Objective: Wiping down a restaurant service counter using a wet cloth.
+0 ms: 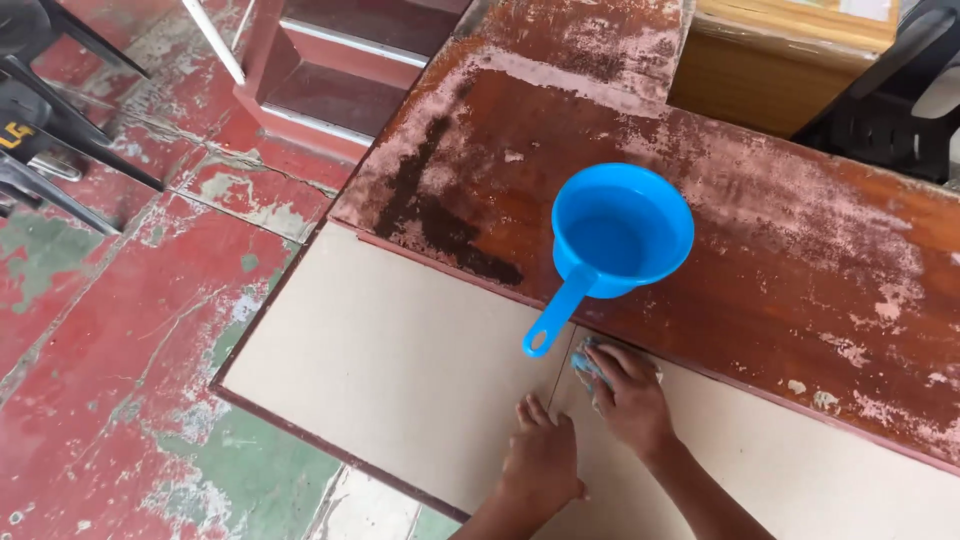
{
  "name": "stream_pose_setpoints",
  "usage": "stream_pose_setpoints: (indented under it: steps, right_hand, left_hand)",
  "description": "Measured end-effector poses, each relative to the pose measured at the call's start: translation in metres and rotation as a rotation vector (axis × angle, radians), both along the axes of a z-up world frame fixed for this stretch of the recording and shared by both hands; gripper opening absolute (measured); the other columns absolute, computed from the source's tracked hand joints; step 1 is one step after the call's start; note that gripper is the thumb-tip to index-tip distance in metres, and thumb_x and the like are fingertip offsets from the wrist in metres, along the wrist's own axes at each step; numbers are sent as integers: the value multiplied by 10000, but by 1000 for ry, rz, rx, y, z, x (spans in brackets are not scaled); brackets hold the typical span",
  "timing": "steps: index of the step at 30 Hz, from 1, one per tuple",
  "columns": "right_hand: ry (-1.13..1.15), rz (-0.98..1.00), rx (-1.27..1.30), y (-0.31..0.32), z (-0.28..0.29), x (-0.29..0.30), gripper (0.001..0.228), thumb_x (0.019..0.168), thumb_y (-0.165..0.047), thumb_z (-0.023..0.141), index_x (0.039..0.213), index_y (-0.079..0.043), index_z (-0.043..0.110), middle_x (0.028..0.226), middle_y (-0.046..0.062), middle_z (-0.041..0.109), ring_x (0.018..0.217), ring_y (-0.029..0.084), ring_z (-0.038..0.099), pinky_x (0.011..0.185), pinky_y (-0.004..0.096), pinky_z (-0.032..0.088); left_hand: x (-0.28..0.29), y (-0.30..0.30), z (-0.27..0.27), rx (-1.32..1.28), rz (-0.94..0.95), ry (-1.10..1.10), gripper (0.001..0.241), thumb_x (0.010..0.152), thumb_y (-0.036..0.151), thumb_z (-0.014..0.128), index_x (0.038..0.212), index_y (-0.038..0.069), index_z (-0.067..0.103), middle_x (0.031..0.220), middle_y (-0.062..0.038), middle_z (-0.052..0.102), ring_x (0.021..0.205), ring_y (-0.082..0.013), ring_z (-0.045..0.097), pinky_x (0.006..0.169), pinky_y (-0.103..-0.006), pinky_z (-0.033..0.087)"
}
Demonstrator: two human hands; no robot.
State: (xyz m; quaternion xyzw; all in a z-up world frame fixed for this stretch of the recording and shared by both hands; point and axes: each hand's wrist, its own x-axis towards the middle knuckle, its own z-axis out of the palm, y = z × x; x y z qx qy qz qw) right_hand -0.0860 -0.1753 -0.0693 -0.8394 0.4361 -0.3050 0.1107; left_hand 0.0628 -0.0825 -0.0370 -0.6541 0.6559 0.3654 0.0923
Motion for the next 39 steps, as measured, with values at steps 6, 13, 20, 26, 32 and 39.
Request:
stream_pose_setpoints:
  steps: [6,13,20,26,32,39]
  right_hand:
    - [-17,72,-72,-25,-33,84,404,882,-164,711,1283,-205,678,1279,79,697,1191,326,625,1030,510,459]
    - [-10,103,-45,-1,-10,59,475,861,-158,689,1334,-169,659,1288,77,688,1196,321,611,1052,511,443]
    - [26,81,-46,27,-17,-24,474,892,-147,649,1362,-91,629,1400,79,645,1303,251,591,1100,445,412]
    - [-32,99,-54,32,-22,-38,481,877,-150,653,1355,-90,630,1392,81,647,1301,248,580,1111,448,397]
    - [-58,129,-24,46,-12,-82,474,880,-131,647,1352,-87,634,1397,78,644,1318,246,565,1121,452,373]
    - [-56,31,28,36,-16,-158,441,873,-114,671,1314,-116,674,1367,52,671,1296,224,591,1131,454,391]
  left_hand:
    - [-2,10,17,-28,-15,-53,1288,691,481,959,1545,-82,176,1602,-468,30,1508,-614,76,1016,-591,491]
    - [-6,30,27,-102,117,48,1270,686,453,950,1568,-20,169,1628,-372,91,1531,-525,111,1039,-577,470]
    - [-65,29,0,-169,405,-68,1256,722,517,901,1559,-53,157,1657,-331,78,1555,-490,67,1165,-522,356]
    - [-112,50,-10,-337,459,11,1162,782,468,855,1618,116,128,1665,-272,37,1532,-516,-17,1187,-671,131]
    - [-149,52,15,-210,477,-16,1155,789,509,834,1642,230,108,1673,-296,-6,1519,-575,-51,1161,-726,153]
    - [-216,52,26,-119,345,-8,1094,828,630,748,1645,229,141,1680,-306,-66,1491,-651,-113,1089,-828,155]
